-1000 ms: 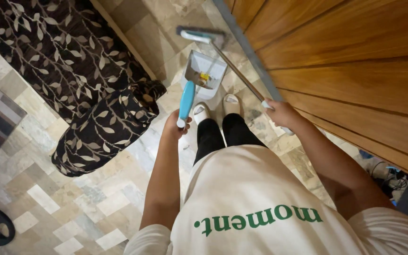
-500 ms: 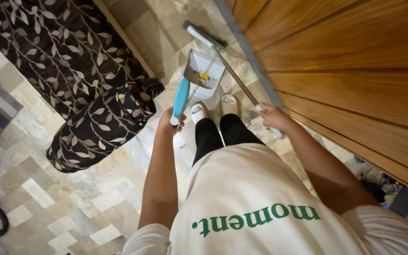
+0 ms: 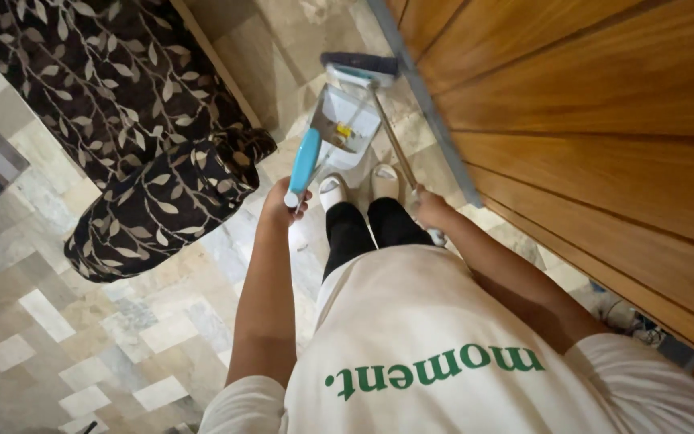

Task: Sweeping the floor with a broom and dustpan, and then dusting furniture with a colorful duster.

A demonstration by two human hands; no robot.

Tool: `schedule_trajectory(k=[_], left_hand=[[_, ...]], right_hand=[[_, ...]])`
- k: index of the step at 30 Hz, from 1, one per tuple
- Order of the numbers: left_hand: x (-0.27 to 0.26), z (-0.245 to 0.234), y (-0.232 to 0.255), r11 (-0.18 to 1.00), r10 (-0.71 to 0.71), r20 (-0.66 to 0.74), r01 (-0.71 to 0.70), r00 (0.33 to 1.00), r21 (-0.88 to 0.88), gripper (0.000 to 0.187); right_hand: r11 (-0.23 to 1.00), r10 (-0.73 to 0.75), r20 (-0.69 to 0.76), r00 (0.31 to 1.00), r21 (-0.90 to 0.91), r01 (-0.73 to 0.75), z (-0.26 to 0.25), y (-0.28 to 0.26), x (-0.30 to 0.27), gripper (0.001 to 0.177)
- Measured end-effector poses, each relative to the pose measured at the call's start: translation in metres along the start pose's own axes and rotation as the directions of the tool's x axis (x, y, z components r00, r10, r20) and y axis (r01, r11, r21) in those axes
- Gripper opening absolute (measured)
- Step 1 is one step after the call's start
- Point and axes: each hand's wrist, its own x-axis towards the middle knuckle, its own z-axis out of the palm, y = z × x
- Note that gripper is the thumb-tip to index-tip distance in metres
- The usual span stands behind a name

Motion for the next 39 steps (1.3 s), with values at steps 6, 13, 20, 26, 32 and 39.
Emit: schedule_trajectory(k=[6, 13, 20, 26, 32, 39], left_hand=[[0.008, -0.005, -0.004, 0.998, 0.057, 0.039, -0.058, 0.998, 0.027, 0.026], [0.007, -0.013, -0.011, 0.998, 0.048, 0.053, -0.05, 0.997, 0.043, 0.025], [-0.022, -0.061, -0.041, 1.0, 0.004, 0.079, -0.004, 0.997, -0.01, 0.028], [-0.025, -0.1, -0.077, 0.998, -0.016, 0.081, 0.01, 0.997, 0.064, 0.029], [0.005, -0.126, -0.104, 0.999, -0.035, 0.045, 0.034, 0.998, 0.028, 0.034], [-0.034, -0.112, -0.097, 0.999, 0.032, 0.092, -0.034, 0.995, 0.019, 0.029]], right_hand=[[0.913, -0.015, 0.048, 0.999, 0.409, -0.006, 0.015, 0.054, -0.037, 0.066], [0.876, 0.022, 0.056, 0.998, 0.48, -0.046, -0.043, 0.035, -0.121, 0.057], [0.905, 0.044, -0.147, 0.988, 0.425, 0.023, -0.025, 0.047, -0.137, 0.055], [0.828, 0.05, -0.23, 0.972, 0.554, 0.089, 0.035, 0.036, -0.083, 0.053], [0.912, -0.041, -0.091, 0.995, 0.404, 0.075, 0.158, 0.041, -0.026, 0.055], [0.777, 0.017, -0.018, 1.0, 0.63, -0.002, 0.105, -0.025, -0.159, 0.058]])
